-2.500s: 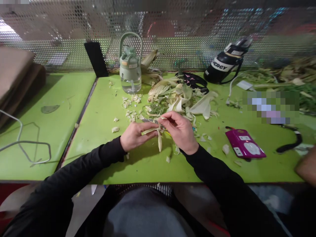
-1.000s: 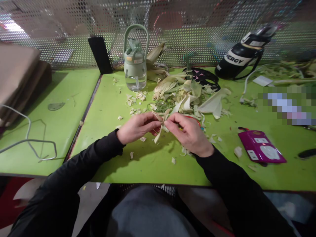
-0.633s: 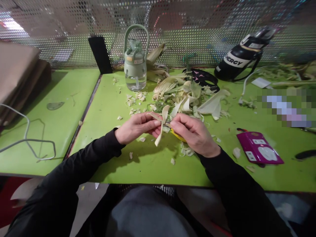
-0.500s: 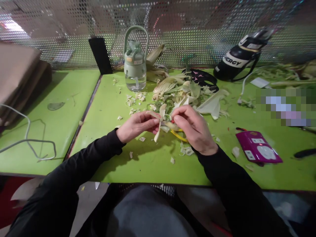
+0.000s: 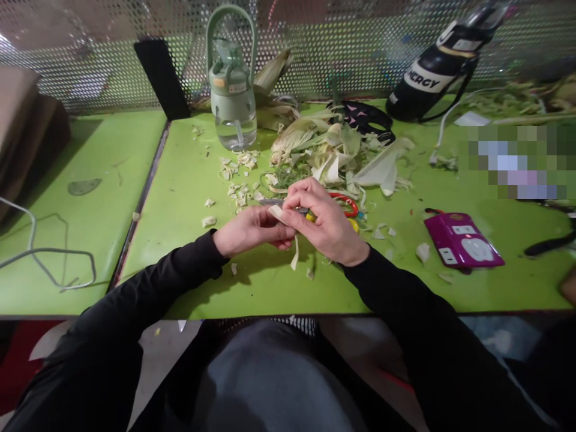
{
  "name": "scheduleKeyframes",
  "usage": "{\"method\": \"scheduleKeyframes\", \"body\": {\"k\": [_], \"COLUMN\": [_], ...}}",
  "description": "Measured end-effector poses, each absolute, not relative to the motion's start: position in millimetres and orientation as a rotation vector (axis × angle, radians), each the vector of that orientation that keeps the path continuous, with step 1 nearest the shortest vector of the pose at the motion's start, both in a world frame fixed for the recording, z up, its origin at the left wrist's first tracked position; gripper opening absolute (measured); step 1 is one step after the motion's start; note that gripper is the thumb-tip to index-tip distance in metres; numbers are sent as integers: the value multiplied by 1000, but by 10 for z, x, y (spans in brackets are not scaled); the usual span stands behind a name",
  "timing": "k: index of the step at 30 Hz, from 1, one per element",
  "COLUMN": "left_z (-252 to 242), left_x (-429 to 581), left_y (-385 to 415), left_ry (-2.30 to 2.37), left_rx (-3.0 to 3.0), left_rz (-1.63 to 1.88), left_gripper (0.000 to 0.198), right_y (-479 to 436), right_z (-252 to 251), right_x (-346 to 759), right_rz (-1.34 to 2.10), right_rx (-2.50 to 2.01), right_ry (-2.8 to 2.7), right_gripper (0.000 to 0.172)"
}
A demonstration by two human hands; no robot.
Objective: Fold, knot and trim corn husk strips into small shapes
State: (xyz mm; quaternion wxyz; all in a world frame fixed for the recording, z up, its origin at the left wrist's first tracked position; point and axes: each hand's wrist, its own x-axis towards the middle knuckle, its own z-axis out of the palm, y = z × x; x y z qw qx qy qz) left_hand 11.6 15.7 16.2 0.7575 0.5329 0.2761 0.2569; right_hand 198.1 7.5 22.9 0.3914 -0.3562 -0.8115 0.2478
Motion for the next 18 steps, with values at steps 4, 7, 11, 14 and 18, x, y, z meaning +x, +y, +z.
{"method": "scheduleKeyframes", "body": {"k": [4,7,11,14,18], "left_z": [96,81,87,96,114], "left_x": [113,114,130,146,146], "left_y": [174,179,161,148,152], "left_ry": [567,561,547,507,483], "left_rx": [1074,1048,1025,994,948], "left_rz": [586,664,694,791,845], "left_gripper": [26,27,32,31,26], "right_y": [86,102,97,91,92], "right_z": [287,383,439,433,436], "right_x": [2008,2094,2144,2130,2120], "right_rz": [722,880,1063,984,1107], "right_rx": [-984,-1047,-1077,-1099,-1080], "right_ry": [-1940,-1803,-1783,-1685,-1686], "right_gripper": [25,35,26,22,27]}}
